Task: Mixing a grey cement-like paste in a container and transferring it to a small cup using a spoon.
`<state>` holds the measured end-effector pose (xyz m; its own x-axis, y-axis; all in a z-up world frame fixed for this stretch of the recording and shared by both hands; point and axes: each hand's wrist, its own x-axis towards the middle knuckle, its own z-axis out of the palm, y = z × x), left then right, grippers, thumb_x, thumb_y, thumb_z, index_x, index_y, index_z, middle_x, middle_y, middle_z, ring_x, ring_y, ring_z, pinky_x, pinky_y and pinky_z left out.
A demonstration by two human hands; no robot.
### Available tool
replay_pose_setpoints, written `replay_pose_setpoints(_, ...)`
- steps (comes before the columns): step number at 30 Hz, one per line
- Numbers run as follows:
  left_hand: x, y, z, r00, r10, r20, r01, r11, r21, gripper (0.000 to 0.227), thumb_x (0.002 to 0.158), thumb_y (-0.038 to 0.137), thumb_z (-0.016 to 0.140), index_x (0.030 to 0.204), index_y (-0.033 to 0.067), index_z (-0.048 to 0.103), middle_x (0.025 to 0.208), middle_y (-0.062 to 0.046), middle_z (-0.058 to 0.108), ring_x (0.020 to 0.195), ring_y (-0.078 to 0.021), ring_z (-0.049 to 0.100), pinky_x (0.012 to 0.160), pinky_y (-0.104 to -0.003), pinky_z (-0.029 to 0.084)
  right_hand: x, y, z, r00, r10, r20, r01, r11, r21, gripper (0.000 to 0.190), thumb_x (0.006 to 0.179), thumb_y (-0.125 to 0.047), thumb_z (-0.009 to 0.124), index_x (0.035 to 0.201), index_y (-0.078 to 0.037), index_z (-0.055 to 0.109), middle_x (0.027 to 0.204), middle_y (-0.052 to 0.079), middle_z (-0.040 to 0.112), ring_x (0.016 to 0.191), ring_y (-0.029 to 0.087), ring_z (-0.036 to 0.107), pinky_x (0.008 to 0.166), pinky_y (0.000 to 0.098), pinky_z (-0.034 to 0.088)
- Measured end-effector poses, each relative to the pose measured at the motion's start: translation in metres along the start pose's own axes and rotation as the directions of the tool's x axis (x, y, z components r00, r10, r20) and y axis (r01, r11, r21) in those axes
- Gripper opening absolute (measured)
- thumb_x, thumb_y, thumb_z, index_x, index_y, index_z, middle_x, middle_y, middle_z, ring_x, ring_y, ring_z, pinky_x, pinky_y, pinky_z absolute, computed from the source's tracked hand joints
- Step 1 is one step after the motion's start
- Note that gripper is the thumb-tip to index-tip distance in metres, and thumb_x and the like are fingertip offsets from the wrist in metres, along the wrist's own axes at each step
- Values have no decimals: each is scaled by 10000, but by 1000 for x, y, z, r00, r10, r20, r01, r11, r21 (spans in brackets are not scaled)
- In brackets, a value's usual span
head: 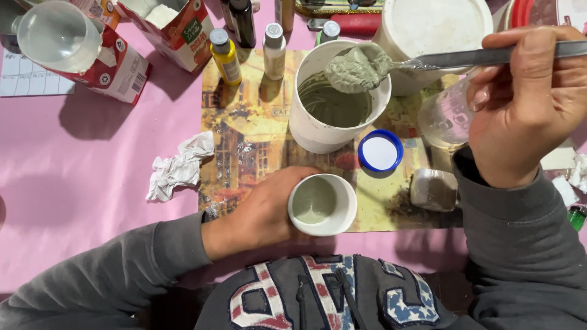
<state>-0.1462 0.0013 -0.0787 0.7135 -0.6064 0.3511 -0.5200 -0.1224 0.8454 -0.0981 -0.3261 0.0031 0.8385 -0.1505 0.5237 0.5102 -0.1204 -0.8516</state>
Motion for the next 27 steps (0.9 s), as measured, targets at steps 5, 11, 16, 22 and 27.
replay_pose_setpoints(5, 0, 9, -3, 1000, 14, 12, -14, 1000, 9, 772, 670, 262, 944, 1313, 50, 574, 1275, -151, 657, 1180, -357, 665, 1007, -415, 521, 4, -5, 3, 1000, -15, 24, 15, 999, -31, 301, 1255, -189, 526, 1090, 62, 545, 828, 162, 595, 559, 151, 459, 552, 273, 344)
replay_pose_setpoints(11, 0, -4, 2, 982, -158, 101, 163, 986, -44, 704, 675, 247, 917, 1289, 69, 623, 1216, -134, 683, 1125, -313, 698, 975, -401, 555, 8, -15, 16, 997, -61, 37, 64, 994, -88, 344, 1262, -224, 536, 1094, 69, 603, 839, 136, 616, 597, 151, 544, 530, 257, 413)
replay_pose_setpoints(16, 2, 6, -10, 1000, 0, -13, -1, 996, -85, 774, 693, 225, 941, 1350, 42, 574, 1308, -143, 644, 1215, -318, 658, 1035, -411, 532, 2, -10, -4, 998, 52, -38, -51, 998, 26, 330, 1272, -169, 518, 1041, 63, 558, 780, 112, 537, 569, 132, 451, 524, 256, 345)
replay_pose_setpoints(22, 3, 9, -17, 994, 33, -108, -36, 999, -30, 860, 657, 294, 991, 1362, 47, 566, 1360, -135, 624, 1249, -316, 651, 1064, -402, 528, -26, -24, -29, 999, 51, -2, -51, 999, -6, 405, 1253, -309, 430, 1095, 39, 563, 692, 53, 432, 549, 95, 355, 544, 253, 292)
replay_pose_setpoints(27, 4, 18, -25, 984, 102, -143, -94, 994, 63, 891, 635, 333, 1008, 1346, 47, 554, 1372, -135, 609, 1240, -339, 633, 1067, -407, 514, -57, -45, -44, 897, -186, 400, 324, 893, -313, 300, 1089, -256, 554, 978, 1, 446, 733, 95, 410, 583, 193, 421, 536, 300, 352)
